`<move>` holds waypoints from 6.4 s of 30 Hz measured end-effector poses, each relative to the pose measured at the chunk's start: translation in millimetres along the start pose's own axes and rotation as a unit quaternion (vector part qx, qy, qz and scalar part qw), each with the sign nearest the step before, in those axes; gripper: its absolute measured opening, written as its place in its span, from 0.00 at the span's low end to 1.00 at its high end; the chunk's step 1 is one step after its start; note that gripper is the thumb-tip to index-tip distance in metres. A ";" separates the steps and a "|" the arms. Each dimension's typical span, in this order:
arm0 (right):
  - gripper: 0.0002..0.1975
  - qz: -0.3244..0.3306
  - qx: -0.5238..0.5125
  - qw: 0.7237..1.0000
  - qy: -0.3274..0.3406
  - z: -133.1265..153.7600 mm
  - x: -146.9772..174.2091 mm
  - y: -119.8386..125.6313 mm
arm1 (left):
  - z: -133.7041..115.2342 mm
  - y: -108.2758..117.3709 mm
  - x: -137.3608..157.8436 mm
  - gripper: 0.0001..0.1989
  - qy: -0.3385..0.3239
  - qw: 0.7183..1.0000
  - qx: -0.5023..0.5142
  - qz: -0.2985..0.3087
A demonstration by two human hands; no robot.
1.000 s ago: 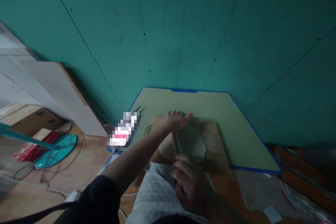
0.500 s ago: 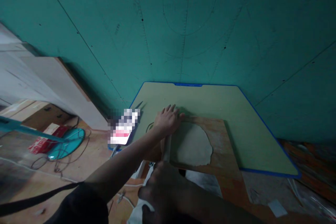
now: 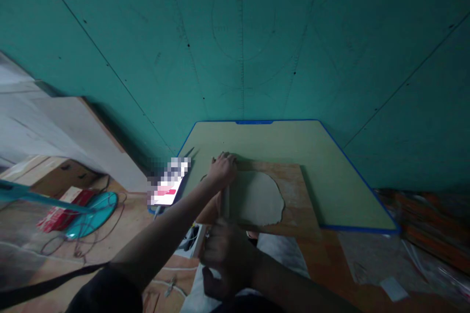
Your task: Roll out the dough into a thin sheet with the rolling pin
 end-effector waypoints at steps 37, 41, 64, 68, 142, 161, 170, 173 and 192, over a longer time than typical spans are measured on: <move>0.35 -0.073 0.029 0.955 -0.285 -38.1 91.3 76.1 | 15.3 30.0 80.0 0.16 -0.177 0.979 0.045 -0.093; 0.29 -0.077 0.027 0.947 -0.310 -55.9 102.6 104.7 | 10.5 28.9 92.4 0.16 -0.188 0.978 0.006 -0.091; 0.24 -0.078 0.229 0.906 -0.348 -58.2 66.7 91.7 | -23.3 38.3 134.4 0.18 -0.098 0.966 -0.035 -0.238; 0.26 -0.072 0.228 0.907 -0.348 -39.5 72.2 82.9 | -28.2 34.8 147.5 0.22 -0.104 0.972 -0.059 -0.200; 0.12 -0.114 0.215 0.869 -0.430 -148.3 70.8 138.1 | 70.3 31.6 118.4 0.15 0.120 0.959 0.176 -0.188; 0.07 -0.146 0.038 0.856 -0.495 -186.6 76.1 143.1 | 77.3 25.3 111.9 0.16 0.113 0.952 0.221 -0.177; 0.09 -0.133 0.091 0.873 -0.461 -187.6 60.4 163.0 | 80.5 29.0 111.3 0.19 0.115 0.953 0.209 -0.185; 0.10 -0.143 0.124 0.880 -0.435 -174.1 62.5 161.9 | 80.6 27.8 112.1 0.18 0.111 0.954 0.210 -0.184; 0.17 -0.222 0.099 0.908 -0.340 -143.2 66.9 166.5 | -8.2 30.4 39.5 0.12 -0.167 0.985 0.015 -0.031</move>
Point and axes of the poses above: each hand's wrist, its own x-axis away from the middle knuckle, its own y-axis out of the back of the hand, z = x × y, the point moved 7 cm from there along -x, towards the middle knuckle, and after that the axes turned 14 degrees about -x, right-handed, at the moved point
